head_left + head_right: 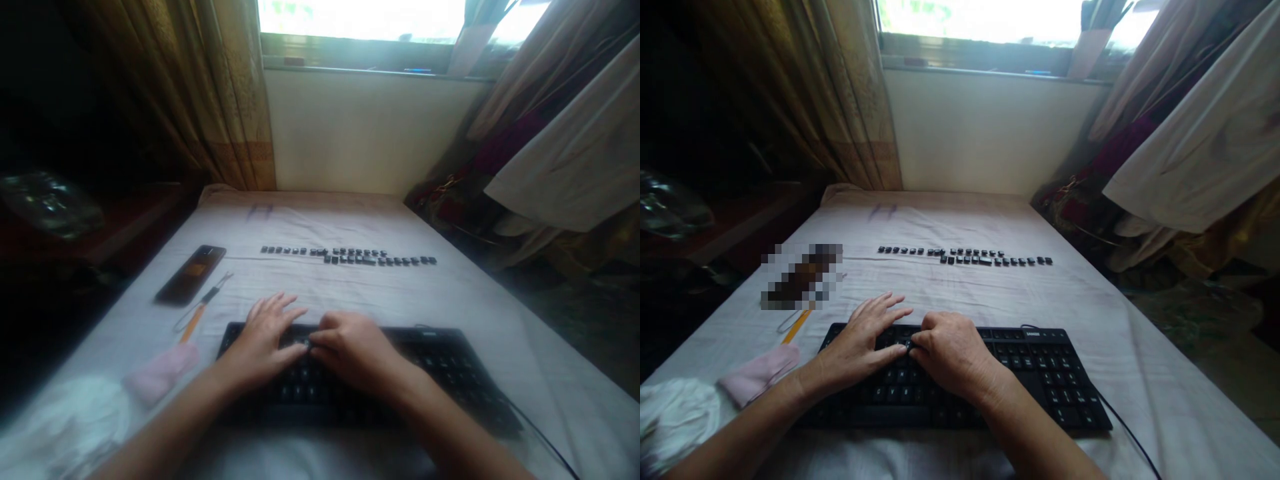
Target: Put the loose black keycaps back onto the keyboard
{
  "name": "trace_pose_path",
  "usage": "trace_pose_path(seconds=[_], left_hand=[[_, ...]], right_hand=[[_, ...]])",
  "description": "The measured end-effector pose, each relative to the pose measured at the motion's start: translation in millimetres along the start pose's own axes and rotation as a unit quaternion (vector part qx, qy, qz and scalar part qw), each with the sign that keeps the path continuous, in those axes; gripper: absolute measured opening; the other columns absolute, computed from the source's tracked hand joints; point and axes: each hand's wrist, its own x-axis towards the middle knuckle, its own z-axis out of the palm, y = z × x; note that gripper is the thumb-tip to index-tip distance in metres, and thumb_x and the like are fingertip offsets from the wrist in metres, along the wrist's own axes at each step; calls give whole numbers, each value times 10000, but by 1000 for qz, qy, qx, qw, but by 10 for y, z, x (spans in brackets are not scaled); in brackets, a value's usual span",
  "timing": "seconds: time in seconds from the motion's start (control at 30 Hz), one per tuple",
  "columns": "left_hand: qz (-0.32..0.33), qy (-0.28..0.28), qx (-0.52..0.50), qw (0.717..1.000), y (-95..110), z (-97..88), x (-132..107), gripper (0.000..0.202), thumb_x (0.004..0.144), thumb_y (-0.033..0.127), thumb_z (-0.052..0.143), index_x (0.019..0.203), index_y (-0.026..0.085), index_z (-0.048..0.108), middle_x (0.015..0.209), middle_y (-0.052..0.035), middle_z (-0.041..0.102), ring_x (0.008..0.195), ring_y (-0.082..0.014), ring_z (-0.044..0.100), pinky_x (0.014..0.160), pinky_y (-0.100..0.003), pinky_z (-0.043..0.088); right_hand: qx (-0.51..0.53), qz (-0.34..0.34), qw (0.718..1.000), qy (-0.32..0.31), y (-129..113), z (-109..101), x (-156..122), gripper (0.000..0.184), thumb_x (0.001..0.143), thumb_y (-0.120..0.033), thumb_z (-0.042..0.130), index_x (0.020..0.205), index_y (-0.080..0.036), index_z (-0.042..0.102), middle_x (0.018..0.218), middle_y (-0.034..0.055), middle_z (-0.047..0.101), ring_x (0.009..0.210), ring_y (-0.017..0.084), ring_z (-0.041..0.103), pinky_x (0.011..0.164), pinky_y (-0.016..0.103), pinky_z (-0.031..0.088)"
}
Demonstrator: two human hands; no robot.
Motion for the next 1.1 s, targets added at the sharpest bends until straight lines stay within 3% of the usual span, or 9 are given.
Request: trace_pose_path(seconds=[0.33,0.6,0.83,1.1], left_hand=[[5,13,-15,1000,49,30,-7,502,811,276,692,1296,299,563,1470,-77,483,1409,-325,345,1153,-598,220],[5,6,-38,999,98,-4,0,107,810,242,685,912,272,672,1354,-38,593,1366,-323,409,1140,-630,211],[4,3,-47,999,126,-16,2,94,816,231,680,902,271,683,1338,-33,604,1362,-324,411,1138,-640,199],[17,1,-55,998,109,-9,2,107,822,209,673,908,271,673,1341,-20,606,1356,-307,423,1146,-624,191]], right_hand=[[23,18,1000,8,-3,45,6,154,880,-243,623,848,-222,772,895,38,712,784,166,636,709,270,435],[96,40,994,18,13,71,0,199,833,-219,669,998,-257,773,975,41,729,858,185,666,760,273,484],[163,54,985,23,66,62,6,173,819,-199,681,948,-250,784,949,33,741,833,167,682,760,258,499],[172,61,982,42,97,129,19,141,794,-176,706,881,-250,788,922,25,742,804,160,681,745,254,498]])
